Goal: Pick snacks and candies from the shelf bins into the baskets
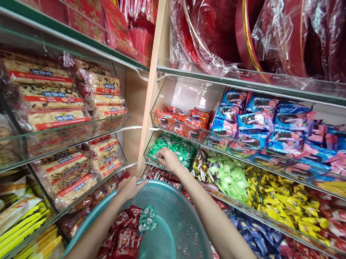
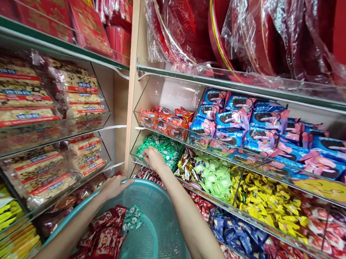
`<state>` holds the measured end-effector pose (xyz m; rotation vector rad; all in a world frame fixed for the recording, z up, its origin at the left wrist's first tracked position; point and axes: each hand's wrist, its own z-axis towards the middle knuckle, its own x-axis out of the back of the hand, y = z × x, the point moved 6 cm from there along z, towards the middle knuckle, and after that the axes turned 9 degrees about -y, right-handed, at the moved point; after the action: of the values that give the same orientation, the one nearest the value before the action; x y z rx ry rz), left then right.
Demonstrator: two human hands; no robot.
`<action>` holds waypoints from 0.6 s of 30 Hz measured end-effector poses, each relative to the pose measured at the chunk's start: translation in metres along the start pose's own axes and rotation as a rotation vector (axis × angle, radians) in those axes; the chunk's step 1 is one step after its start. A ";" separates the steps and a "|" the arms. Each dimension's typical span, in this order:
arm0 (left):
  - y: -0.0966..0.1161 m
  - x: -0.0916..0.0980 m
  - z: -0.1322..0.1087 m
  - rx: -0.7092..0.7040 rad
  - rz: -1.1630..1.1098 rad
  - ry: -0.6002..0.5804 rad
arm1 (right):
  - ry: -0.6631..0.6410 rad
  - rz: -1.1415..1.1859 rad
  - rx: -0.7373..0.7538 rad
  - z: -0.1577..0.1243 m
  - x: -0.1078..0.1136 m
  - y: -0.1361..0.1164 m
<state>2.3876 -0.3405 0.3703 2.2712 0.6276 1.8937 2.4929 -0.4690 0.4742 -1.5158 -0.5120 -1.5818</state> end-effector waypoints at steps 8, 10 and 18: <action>-0.007 -0.003 0.003 -0.007 0.015 0.023 | 0.043 0.008 -0.003 0.000 0.000 -0.006; -0.008 -0.003 0.004 -0.003 0.012 0.024 | 0.096 0.047 -0.020 -0.001 0.002 -0.004; -0.004 0.003 0.003 0.029 -0.001 0.004 | 0.349 0.412 0.004 -0.024 0.026 -0.010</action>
<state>2.3902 -0.3355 0.3707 2.2843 0.6602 1.9021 2.4739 -0.4907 0.4974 -1.2087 -0.0032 -1.4670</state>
